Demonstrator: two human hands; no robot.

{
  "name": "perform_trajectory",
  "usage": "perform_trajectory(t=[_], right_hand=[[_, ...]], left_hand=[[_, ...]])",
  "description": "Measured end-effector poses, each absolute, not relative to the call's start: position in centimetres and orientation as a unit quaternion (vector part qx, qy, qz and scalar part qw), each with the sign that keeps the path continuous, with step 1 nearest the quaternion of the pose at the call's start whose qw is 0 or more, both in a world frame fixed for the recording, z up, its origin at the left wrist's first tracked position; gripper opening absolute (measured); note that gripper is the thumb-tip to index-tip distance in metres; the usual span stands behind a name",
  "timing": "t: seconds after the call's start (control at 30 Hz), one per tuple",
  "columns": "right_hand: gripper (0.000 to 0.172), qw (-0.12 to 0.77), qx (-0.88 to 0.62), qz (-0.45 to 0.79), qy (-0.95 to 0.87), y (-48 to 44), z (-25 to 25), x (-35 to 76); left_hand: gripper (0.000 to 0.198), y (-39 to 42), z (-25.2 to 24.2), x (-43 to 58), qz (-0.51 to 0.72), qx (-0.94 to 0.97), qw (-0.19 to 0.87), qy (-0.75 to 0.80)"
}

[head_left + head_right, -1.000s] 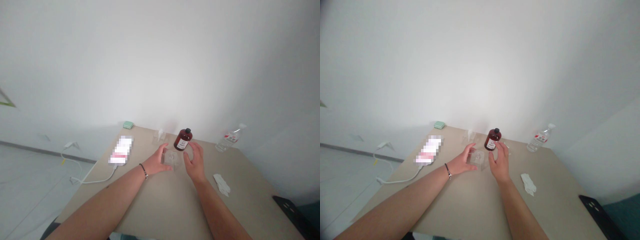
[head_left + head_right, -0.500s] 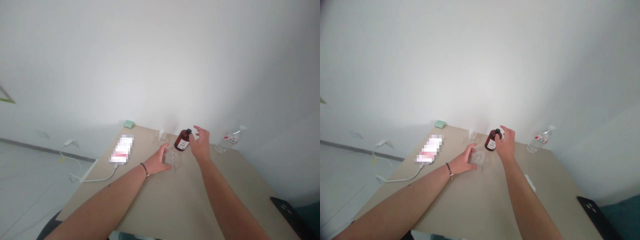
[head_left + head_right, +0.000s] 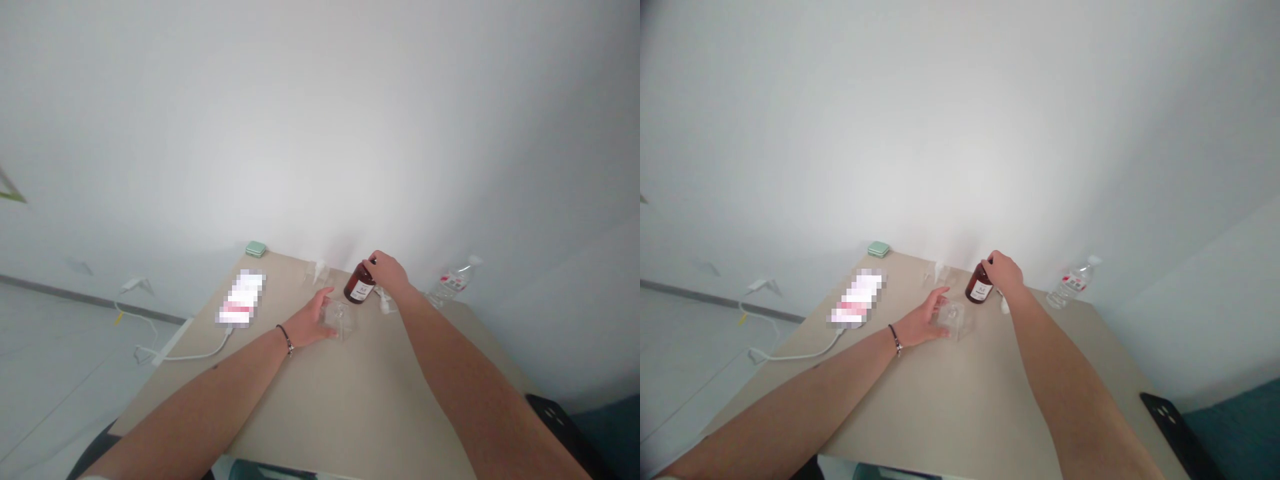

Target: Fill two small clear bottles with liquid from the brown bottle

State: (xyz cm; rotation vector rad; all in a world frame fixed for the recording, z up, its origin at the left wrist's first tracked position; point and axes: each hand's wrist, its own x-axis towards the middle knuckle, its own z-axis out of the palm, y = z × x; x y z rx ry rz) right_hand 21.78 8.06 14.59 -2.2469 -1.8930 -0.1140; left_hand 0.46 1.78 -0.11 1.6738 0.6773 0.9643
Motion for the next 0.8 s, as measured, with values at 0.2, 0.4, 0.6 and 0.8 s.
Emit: perform_trajectory(t=[0.2,0.4,0.6,0.8], right_hand=[[0.025,0.158,-0.746,-0.052,-0.644,4.6,16.3,22.1],[0.019,0.217,-0.704,-0.008,-0.676,-2.3,17.0,21.7],[0.022,0.208,-0.664,0.088,-0.713,-7.2,15.7,19.5],[0.021,0.168,-0.663,0.06,-0.727,-7.5,15.0,17.1]], left_hand=[[0.099,2.1,0.4,-0.2,0.44,0.683,0.48,0.33],[0.094,2.6,0.2,0.2,0.471,0.676,0.455,0.339],[0.085,2.7,0.3,1.1,0.418,0.695,0.418,0.41],[0.077,2.8,-0.1,1.6,0.455,0.686,0.396,0.407]])
